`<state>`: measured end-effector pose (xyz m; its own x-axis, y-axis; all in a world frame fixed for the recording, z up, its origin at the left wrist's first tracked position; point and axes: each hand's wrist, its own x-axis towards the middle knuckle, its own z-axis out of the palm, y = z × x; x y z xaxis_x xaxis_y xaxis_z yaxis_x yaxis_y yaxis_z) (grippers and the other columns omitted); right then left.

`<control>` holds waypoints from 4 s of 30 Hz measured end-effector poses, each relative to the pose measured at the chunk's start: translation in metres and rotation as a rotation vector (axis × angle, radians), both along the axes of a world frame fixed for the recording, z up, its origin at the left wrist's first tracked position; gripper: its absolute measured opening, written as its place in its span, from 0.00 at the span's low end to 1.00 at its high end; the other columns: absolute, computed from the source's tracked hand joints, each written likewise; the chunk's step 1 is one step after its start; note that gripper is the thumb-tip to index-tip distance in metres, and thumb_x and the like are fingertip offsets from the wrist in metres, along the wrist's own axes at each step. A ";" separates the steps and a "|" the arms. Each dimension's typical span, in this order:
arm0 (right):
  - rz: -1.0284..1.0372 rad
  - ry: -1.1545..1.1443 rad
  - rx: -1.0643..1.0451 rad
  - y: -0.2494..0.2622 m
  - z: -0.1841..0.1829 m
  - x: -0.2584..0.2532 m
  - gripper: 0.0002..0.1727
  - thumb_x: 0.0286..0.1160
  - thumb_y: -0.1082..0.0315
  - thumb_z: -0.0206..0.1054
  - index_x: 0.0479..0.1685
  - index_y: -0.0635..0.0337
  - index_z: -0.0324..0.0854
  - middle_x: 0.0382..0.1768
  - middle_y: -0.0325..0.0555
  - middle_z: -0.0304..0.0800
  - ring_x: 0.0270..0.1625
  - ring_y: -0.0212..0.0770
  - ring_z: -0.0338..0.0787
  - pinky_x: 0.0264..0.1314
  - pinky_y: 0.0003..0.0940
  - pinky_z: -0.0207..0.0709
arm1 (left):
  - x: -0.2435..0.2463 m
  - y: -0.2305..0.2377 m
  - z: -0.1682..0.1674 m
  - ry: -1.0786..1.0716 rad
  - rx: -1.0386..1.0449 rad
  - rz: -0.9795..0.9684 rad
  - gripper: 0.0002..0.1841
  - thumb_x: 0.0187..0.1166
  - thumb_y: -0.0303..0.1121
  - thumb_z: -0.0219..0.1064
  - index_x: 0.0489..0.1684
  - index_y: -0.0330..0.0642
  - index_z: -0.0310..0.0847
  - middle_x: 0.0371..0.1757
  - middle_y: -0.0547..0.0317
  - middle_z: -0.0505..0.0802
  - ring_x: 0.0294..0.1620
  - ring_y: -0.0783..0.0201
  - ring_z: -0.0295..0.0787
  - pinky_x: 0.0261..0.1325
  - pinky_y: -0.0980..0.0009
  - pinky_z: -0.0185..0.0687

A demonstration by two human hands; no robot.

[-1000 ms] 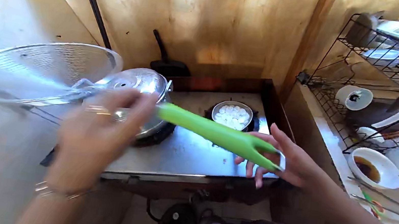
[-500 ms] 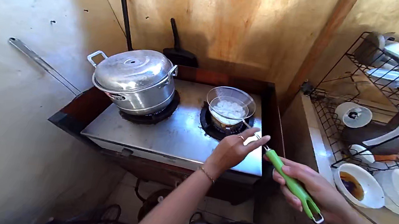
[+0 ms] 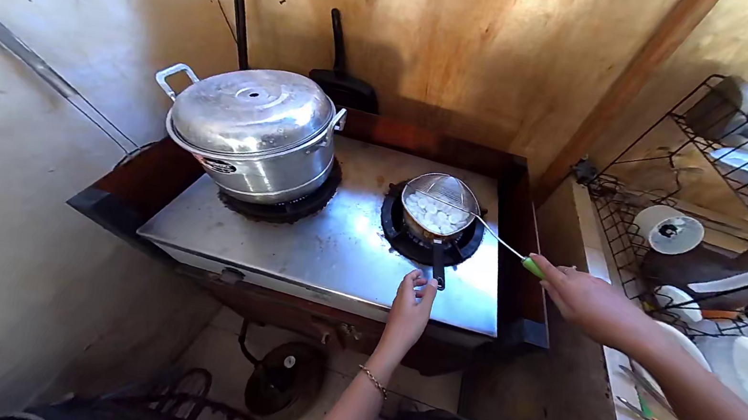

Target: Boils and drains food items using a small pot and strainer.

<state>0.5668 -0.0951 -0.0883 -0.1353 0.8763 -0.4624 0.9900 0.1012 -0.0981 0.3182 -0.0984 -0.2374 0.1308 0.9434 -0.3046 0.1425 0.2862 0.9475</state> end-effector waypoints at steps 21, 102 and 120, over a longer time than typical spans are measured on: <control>0.011 0.186 -0.072 0.038 0.040 0.033 0.26 0.97 0.61 0.46 0.90 0.53 0.65 0.37 0.55 0.85 0.30 0.47 0.82 0.39 0.46 0.78 | -0.046 -0.022 -0.010 0.037 -0.033 -0.061 0.26 0.91 0.37 0.56 0.83 0.30 0.64 0.68 0.39 0.85 0.62 0.53 0.87 0.64 0.57 0.82; 0.162 -0.127 0.026 0.146 -0.016 -0.029 0.24 0.91 0.53 0.59 0.63 0.69 0.83 0.54 0.68 0.90 0.64 0.68 0.87 0.67 0.66 0.74 | -0.106 -0.032 0.068 0.035 0.040 0.082 0.22 0.81 0.30 0.56 0.74 0.38 0.73 0.23 0.70 0.79 0.15 0.79 0.73 0.19 0.84 0.73; -0.125 0.150 -0.295 0.178 -0.053 -0.047 0.33 0.96 0.46 0.42 0.54 0.70 0.81 0.34 0.53 0.83 0.31 0.42 0.79 0.42 0.41 0.74 | -0.113 -0.020 0.067 0.030 0.053 0.071 0.22 0.80 0.28 0.56 0.73 0.37 0.73 0.21 0.72 0.79 0.14 0.79 0.73 0.19 0.85 0.72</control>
<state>0.5201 0.0828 -0.1414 -0.1212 0.7218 -0.6814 0.9654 -0.0739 -0.2500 0.2057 -0.1188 -0.1708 0.0547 0.9650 -0.2566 0.1521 0.2459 0.9573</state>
